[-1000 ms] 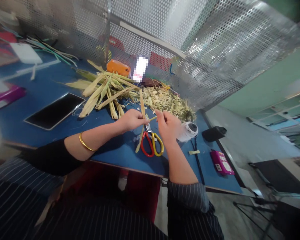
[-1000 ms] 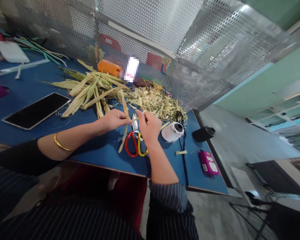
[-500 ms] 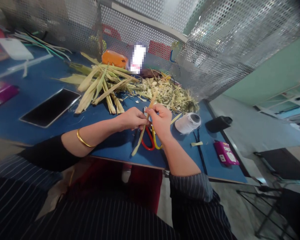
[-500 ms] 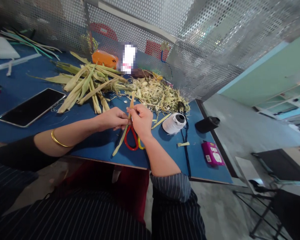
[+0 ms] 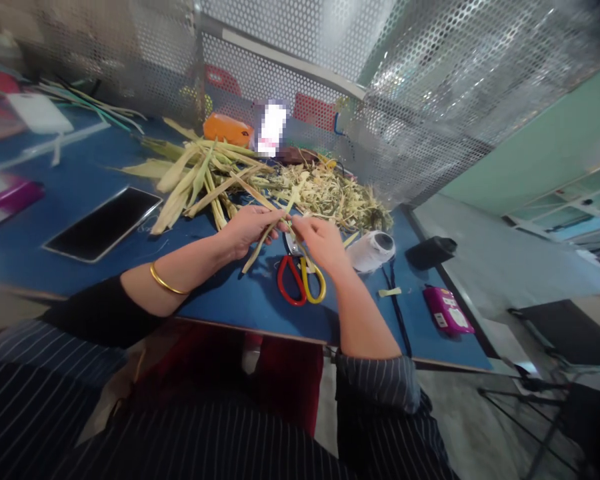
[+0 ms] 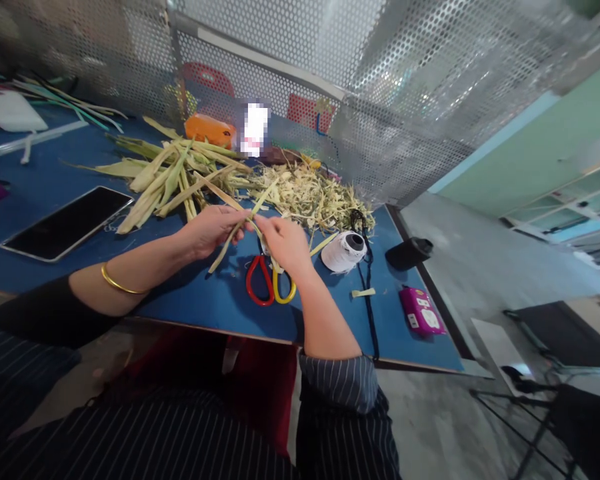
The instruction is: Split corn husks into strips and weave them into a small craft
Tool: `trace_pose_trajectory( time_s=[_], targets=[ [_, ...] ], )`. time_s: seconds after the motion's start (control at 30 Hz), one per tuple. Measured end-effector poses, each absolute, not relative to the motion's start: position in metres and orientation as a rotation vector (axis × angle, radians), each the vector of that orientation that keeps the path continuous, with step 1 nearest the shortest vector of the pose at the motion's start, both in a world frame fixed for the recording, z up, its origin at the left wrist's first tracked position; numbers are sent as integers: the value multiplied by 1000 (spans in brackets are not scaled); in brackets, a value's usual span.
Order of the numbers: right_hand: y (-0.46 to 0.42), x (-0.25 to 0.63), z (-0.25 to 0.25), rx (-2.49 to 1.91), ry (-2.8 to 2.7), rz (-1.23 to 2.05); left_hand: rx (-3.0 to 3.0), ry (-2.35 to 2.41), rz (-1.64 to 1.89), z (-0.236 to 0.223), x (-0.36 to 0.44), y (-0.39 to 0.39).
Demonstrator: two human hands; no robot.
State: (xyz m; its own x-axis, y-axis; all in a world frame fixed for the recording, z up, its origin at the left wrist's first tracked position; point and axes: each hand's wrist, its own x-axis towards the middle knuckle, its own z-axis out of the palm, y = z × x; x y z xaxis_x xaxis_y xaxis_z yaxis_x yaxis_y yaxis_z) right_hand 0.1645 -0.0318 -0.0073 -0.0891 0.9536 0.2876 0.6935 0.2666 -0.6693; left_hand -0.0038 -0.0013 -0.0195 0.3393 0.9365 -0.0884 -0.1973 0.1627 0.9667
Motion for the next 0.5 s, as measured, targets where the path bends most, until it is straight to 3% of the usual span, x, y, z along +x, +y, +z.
trace_pose_trajectory(
  time_s=[0.1, 0.27, 0.5],
  targets=[
    [-30, 158, -15, -1419, -1996, 645, 1136, 907, 1010, -22, -4, 1],
    [-34, 153, -14, -1281, -2213, 224, 1064, 1021, 1028, -22, 0, 0],
    [-31, 159, -16, -1483, -2067, 34, 874, 867, 983, -17, -4, 2]
  ],
)
